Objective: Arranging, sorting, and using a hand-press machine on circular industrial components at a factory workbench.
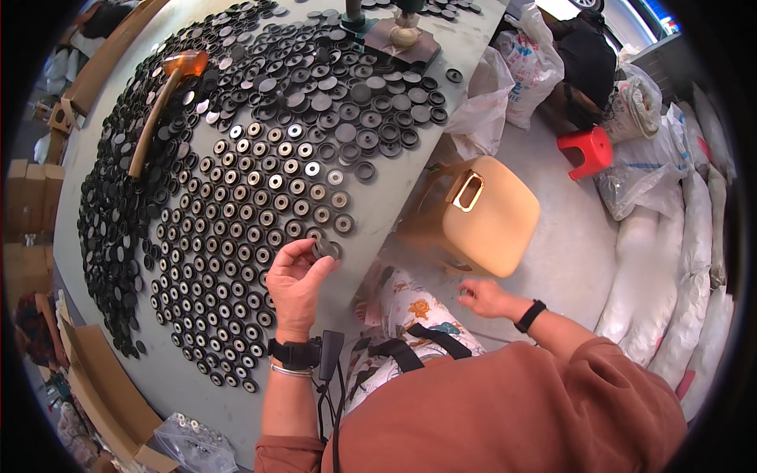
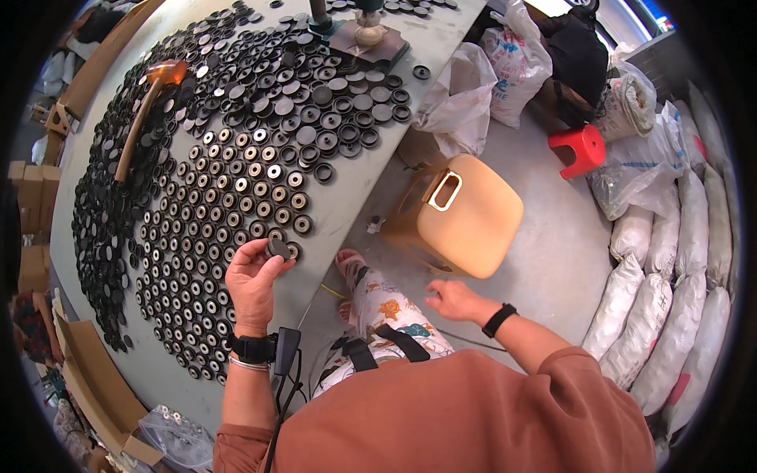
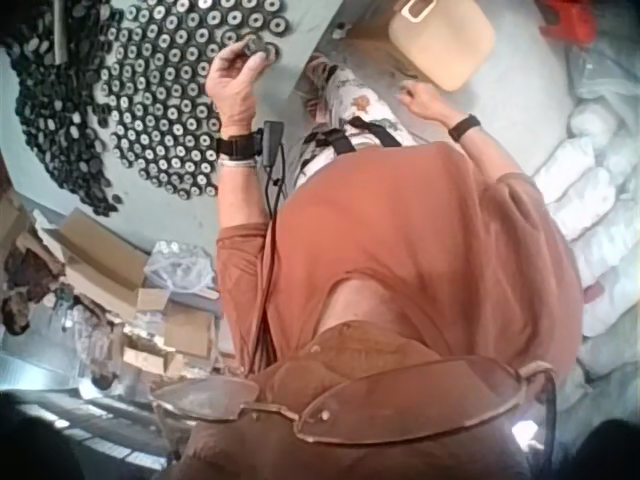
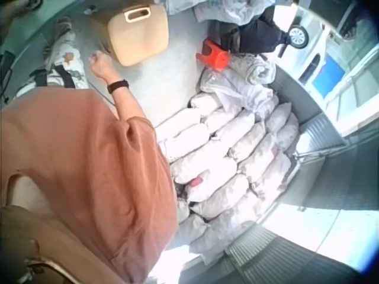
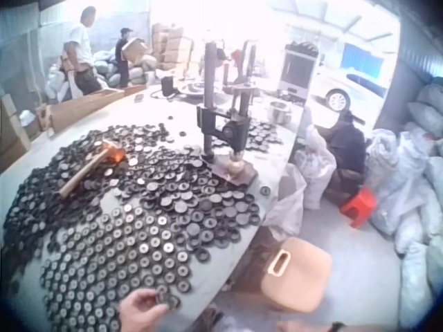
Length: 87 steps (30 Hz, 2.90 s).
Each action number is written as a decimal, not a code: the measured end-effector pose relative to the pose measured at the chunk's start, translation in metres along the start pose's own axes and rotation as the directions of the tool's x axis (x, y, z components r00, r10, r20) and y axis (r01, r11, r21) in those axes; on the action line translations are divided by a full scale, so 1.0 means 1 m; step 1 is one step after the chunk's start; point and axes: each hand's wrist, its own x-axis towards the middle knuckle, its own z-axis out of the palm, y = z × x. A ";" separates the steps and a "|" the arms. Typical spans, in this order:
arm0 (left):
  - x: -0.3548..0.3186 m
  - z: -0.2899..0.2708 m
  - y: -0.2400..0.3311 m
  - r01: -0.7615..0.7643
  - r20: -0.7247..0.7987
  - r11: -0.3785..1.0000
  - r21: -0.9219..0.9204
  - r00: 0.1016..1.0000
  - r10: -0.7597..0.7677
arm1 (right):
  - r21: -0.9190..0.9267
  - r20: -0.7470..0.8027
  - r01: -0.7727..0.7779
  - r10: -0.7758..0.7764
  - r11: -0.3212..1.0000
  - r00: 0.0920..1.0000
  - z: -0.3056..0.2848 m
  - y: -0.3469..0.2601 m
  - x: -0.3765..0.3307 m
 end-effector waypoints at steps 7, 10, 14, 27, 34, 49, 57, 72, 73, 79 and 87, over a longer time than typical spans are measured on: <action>-0.008 0.000 0.002 0.075 -0.027 0.979 0.189 0.997 -0.072 | -0.420 -0.272 0.142 -0.273 0.896 0.923 -0.056 0.005 0.099; -0.012 0.015 0.005 -0.253 0.264 0.592 0.765 0.962 0.069 | -0.839 -0.265 0.020 -0.440 0.543 0.858 -0.065 0.024 0.158; -0.010 0.006 -0.003 -0.465 0.431 0.235 0.854 0.884 0.181 | -0.963 0.055 0.051 0.007 0.266 0.998 -0.069 0.049 0.227; -0.001 -0.004 -0.023 -0.515 0.491 0.025 0.857 0.829 0.269 | -0.854 0.070 0.036 0.045 0.518 0.997 -0.032 0.046 0.214; -0.002 -0.007 -0.026 -0.524 0.500 0.015 0.852 0.821 0.275 | -0.695 0.191 0.179 -0.061 0.696 0.980 0.088 0.061 0.205; -0.003 -0.006 -0.018 -0.424 0.417 0.109 0.899 0.905 0.078 | -0.086 0.218 -0.430 0.438 0.899 0.872 -0.090 0.072 0.165; -0.009 -0.014 -0.004 -0.350 0.373 0.169 0.921 0.919 -0.128 | -0.104 -0.261 -0.192 0.159 0.976 0.952 -0.241 0.011 0.093; -0.001 0.013 -0.012 -0.403 0.383 0.008 0.915 0.876 0.295 | -0.740 -0.301 0.460 -0.853 0.491 0.428 -0.250 -0.079 0.191; -0.004 0.005 -0.023 -0.408 0.396 -0.026 0.913 0.867 0.302 | -0.747 -0.303 0.432 -0.837 0.506 0.456 -0.248 -0.078 0.191; -0.014 0.029 -0.033 -0.271 0.284 -0.090 0.958 0.879 0.382 | -0.779 -0.182 0.494 -0.893 0.386 0.411 -0.235 -0.088 0.185; 0.028 0.107 -0.033 -0.045 0.005 0.066 0.997 0.858 0.513 | -0.789 -0.213 0.446 -0.869 0.423 0.447 -0.208 -0.124 0.189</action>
